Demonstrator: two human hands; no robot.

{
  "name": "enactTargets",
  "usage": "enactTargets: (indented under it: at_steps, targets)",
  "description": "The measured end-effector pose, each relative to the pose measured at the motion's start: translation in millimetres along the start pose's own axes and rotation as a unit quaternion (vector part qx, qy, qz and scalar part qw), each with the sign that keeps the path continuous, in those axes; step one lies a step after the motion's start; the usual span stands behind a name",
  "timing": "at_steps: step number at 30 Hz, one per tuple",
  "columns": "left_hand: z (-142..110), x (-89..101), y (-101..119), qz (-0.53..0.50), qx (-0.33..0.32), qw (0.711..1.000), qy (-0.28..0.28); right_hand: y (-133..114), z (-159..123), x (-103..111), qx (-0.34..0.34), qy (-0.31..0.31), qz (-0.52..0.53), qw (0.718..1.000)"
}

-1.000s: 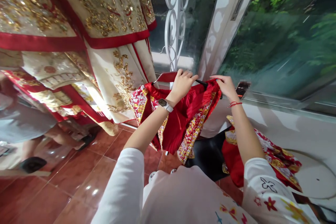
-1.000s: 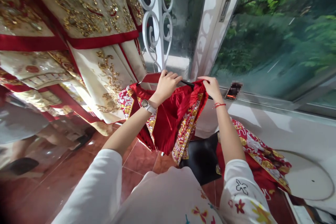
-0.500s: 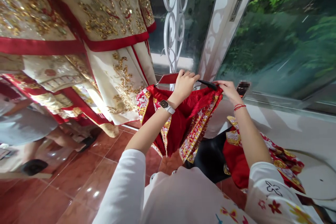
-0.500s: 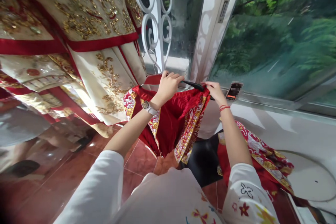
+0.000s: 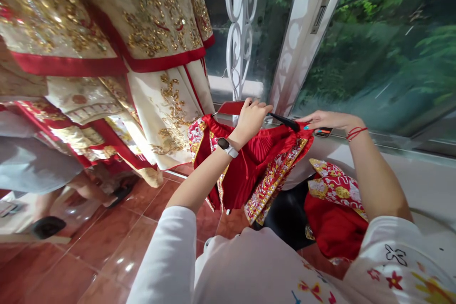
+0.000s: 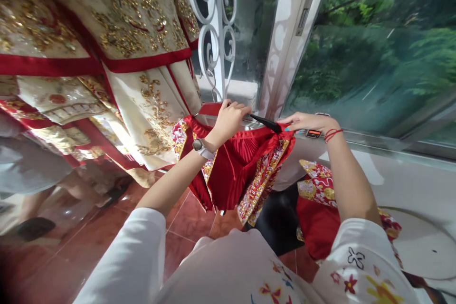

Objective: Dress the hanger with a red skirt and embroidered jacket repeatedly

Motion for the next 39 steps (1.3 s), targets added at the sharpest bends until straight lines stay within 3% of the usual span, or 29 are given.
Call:
enactTargets:
  at_steps: [5, 11, 15, 19, 25, 31, 33, 36, 39]
  targets:
    - [-2, 2.2, 1, 0.004, -0.003, 1.000, -0.011, -2, -1, -7, 0.002, -0.036, 0.004, 0.999]
    - [-5, 2.4, 2, 0.010, -0.001, 1.000, -0.015, -14, -5, -26, 0.005, -0.022, -0.041, 0.999]
    - [-7, 2.7, 3, 0.014, -0.007, 1.000, -0.007, -8, -8, -45, 0.028, 0.046, 0.023, 0.998]
    - [-8, 3.6, 3, 0.010, -0.012, 1.000, -0.007, 3, -13, -69, 0.076, 0.140, 0.118, 0.980]
    - [-13, 4.1, 0, -0.012, -0.017, 1.000, -0.014, 6, -16, -93, 0.088, 0.181, 0.194, 0.960]
    - [-10, 1.3, -1, 0.000, -0.028, 1.000, -0.008, 18, -5, -77, 0.103, 0.328, 0.254, 0.904]
    - [-8, 0.4, -1, 0.001, -0.028, 1.000, -0.009, 14, 4, -67, 0.102, 0.352, 0.234, 0.900]
    - [-5, 0.9, 0, -0.001, -0.021, 1.000, -0.003, 0, 9, -49, 0.093, 0.346, 0.182, 0.916]
    - [-2, 1.8, 2, -0.004, -0.014, 1.000, -0.007, -16, -1, -35, 0.086, 0.264, 0.139, 0.951]
Point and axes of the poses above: each hand's wrist, its own z-axis towards the middle knuckle, its own x-axis out of the back of the hand, y = z × x, the point moved 4 cm from there along z, towards the middle knuckle, and after that the axes turned 15 degrees about -y, right-handed, at the moved point
